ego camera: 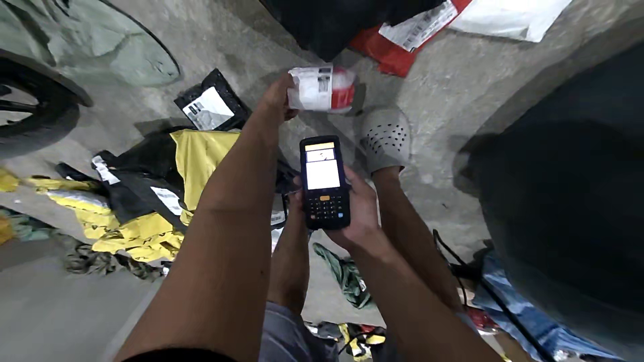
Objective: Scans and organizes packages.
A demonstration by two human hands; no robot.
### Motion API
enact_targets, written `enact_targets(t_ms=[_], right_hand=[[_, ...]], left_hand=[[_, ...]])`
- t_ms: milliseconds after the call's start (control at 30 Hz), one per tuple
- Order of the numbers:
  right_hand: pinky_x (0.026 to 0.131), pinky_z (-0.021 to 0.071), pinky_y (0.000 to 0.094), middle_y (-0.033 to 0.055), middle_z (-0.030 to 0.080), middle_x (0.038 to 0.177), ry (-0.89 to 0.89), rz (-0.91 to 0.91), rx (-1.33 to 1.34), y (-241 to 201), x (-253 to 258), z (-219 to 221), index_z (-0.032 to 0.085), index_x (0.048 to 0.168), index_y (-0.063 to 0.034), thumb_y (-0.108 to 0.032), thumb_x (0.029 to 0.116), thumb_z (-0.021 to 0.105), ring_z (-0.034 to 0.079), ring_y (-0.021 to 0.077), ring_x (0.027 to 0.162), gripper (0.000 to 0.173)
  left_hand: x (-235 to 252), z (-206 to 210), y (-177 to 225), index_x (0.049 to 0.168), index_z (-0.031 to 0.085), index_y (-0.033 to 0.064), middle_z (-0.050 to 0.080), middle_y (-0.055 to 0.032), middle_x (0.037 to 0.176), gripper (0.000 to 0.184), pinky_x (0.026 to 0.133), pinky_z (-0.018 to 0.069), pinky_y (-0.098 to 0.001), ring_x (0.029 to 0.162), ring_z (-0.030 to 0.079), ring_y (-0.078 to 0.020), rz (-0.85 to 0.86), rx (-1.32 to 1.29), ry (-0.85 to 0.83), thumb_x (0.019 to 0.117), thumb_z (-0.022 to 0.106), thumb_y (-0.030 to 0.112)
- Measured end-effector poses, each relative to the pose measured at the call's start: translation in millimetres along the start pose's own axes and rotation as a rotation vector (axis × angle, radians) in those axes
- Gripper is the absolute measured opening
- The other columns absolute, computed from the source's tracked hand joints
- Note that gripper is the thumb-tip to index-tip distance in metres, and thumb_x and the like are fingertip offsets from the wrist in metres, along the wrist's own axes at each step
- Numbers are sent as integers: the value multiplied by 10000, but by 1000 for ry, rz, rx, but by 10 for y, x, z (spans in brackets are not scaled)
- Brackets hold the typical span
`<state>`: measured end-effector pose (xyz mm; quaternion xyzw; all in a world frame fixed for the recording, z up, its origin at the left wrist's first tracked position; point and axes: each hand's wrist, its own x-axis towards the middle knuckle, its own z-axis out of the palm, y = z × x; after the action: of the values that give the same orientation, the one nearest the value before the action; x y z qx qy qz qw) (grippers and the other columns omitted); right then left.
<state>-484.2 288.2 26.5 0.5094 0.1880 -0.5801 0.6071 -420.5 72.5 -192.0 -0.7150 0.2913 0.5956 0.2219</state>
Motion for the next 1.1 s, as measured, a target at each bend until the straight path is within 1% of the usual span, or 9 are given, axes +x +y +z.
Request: enact_targets(t_ms=[233, 300, 433, 600, 667, 733, 867, 1000, 1100], right_hand=[[786, 593, 462, 248, 637, 1207, -48, 85, 120, -55, -79, 93, 533, 1350, -135, -616, 1023, 203, 692, 348, 938, 669], [778, 586, 462, 248, 628, 1204, -65, 125, 130, -66, -79, 104, 522, 1358, -137, -627, 1017, 190, 683, 345, 933, 683], [770, 596, 503, 266, 640, 1168, -6, 189, 147, -125, -131, 169, 507, 1348, -75, -576, 1038, 220, 688, 372, 936, 655], [725, 597, 505, 238, 675, 1080, 183, 111, -94, -341, -158, 382, 515, 1349, -57, -526, 1079, 203, 698, 354, 873, 626], [728, 594, 497, 232, 672, 1070, 202, 57, -136, -472, -151, 543, 505, 1350, -49, -516, 1085, 188, 696, 345, 867, 623], [727, 598, 488, 235, 668, 1061, 110, -16, -129, -608, -189, 637, 494, 1353, -45, -515, 1087, 156, 695, 344, 857, 636], [775, 600, 508, 275, 636, 1195, -271, -70, 80, -814, -251, 583, 493, 1378, -66, -564, 1036, 264, 693, 375, 939, 646], [815, 592, 522, 297, 601, 1276, -507, -32, 178, -906, -218, 537, 507, 1388, -85, -600, 996, 375, 681, 410, 991, 661], [824, 585, 537, 299, 603, 1278, -574, -63, 211, -890, -146, 613, 521, 1390, -83, -569, 976, 468, 682, 418, 996, 641]], left_hand=[[-311, -139, -229, 1441, 363, 20, 620, -173, 1183, 725, 793, 596, -385, 969, 663, -213, 580, 23, 80, 786, 665, -55], [-413, -193, -149, 1405, 372, -2, 626, -163, 1182, 756, 791, 590, -350, 969, 665, -180, 698, 113, 57, 711, 661, -81], [-770, -352, 76, 1351, 448, -16, 605, -174, 1239, 570, 912, 581, -408, 1088, 642, -219, 848, 459, 31, 834, 688, -19], [-1658, -488, 127, 1328, 590, 61, 667, -176, 1239, 483, 1001, 530, -563, 1160, 646, -328, 349, 1219, -209, 880, 764, 109], [-1795, -504, -47, 1390, 607, 124, 544, -215, 1454, 556, 1030, 425, -712, 1316, 517, -454, 51, 1468, -287, 886, 768, 296], [-1781, -389, -12, 1428, 587, 127, 469, -239, 1522, 581, 1063, 354, -757, 1382, 435, -499, 11, 1455, -190, 908, 738, 339], [-1449, -50, 567, 1485, 470, 50, 455, -315, 1477, 652, 1040, 482, -630, 1282, 542, -468, 468, 999, 233, 926, 719, 274], [-1250, 413, 1609, 1580, 337, 35, 365, -255, 1595, 866, 1194, 322, -556, 1461, 378, -414, 905, 878, 701, 920, 675, 482], [-1090, 491, 2152, 1473, 514, 63, 524, -202, 1472, 711, 1147, 380, -524, 1378, 475, -366, 1024, 825, 758, 930, 675, 492]])
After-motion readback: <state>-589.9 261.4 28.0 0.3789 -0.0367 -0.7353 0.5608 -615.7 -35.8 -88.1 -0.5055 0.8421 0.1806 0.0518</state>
